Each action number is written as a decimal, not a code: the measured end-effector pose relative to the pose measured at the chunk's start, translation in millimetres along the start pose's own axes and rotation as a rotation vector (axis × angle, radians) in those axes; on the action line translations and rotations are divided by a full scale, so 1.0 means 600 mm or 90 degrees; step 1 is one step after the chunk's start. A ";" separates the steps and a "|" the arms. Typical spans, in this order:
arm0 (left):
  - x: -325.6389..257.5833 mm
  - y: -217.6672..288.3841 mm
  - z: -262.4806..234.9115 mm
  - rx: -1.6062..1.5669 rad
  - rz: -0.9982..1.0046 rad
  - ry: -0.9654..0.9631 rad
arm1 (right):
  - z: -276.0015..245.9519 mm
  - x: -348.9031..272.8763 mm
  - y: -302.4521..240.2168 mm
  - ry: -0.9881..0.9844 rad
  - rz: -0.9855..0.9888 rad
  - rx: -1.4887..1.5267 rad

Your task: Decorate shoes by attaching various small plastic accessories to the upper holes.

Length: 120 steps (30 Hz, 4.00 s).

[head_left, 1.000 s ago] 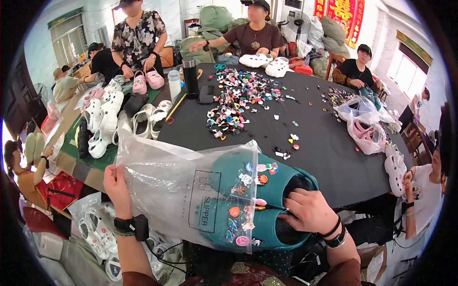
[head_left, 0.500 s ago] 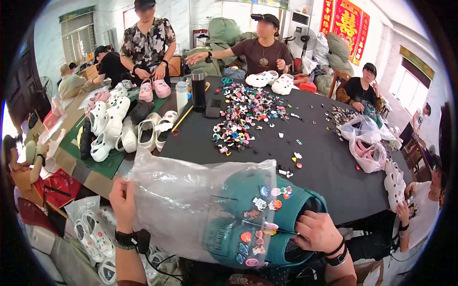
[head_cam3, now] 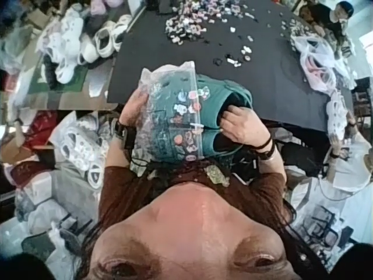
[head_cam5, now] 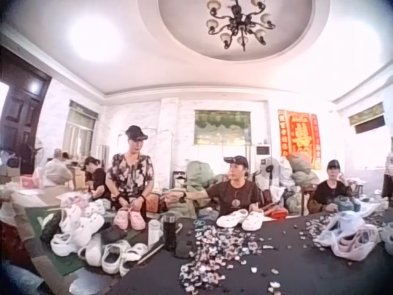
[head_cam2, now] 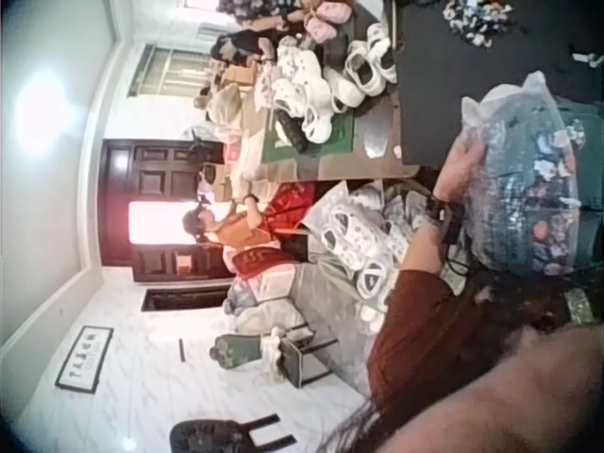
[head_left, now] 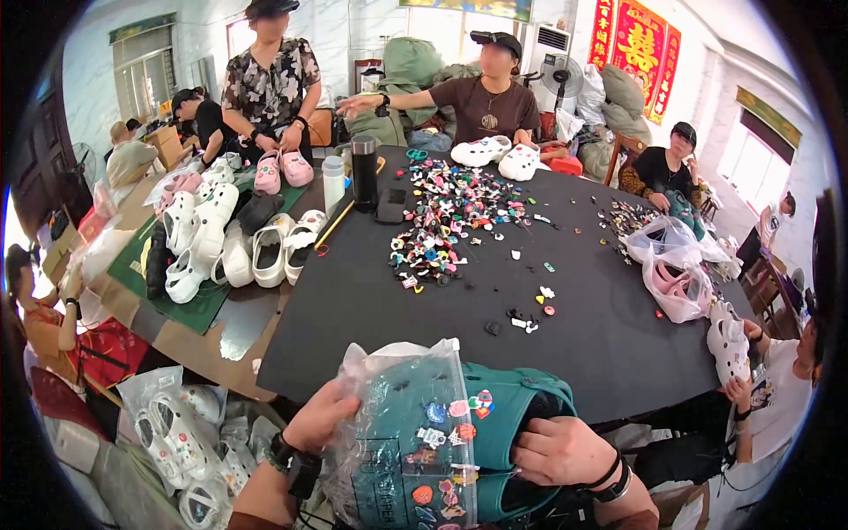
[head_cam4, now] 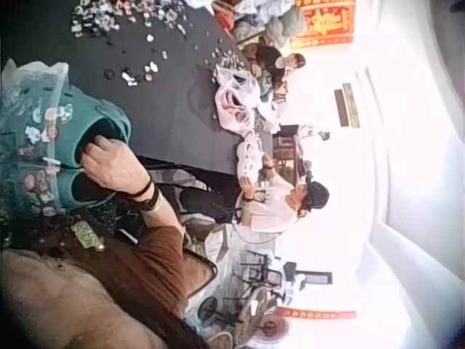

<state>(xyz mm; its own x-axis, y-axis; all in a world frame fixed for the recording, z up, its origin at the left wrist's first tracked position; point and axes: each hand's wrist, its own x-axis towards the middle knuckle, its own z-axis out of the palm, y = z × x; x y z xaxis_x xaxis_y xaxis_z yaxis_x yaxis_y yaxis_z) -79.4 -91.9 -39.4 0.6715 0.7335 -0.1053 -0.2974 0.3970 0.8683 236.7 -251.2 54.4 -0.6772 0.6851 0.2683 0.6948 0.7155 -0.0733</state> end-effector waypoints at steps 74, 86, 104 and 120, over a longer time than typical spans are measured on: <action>-0.076 0.082 -0.138 0.974 0.491 0.659 | 0.243 -0.056 0.182 0.356 0.565 -0.044; 0.012 0.310 -0.375 1.048 0.520 0.786 | 0.246 -0.058 0.185 0.305 0.598 -0.050; 0.119 0.163 0.090 0.880 0.366 0.133 | 0.231 -0.048 0.188 0.322 0.559 -0.100; 0.205 0.002 0.122 1.014 0.226 0.092 | 0.235 -0.056 0.181 0.352 0.565 -0.084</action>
<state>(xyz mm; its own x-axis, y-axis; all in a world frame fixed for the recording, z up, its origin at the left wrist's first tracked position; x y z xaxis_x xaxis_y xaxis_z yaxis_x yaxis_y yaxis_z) 52.5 -41.5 -15.8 0.6337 0.7370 0.2350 0.6058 -0.6617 0.4418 300.8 -176.9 -98.0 0.2683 0.7741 0.5734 0.9308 -0.0551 -0.3612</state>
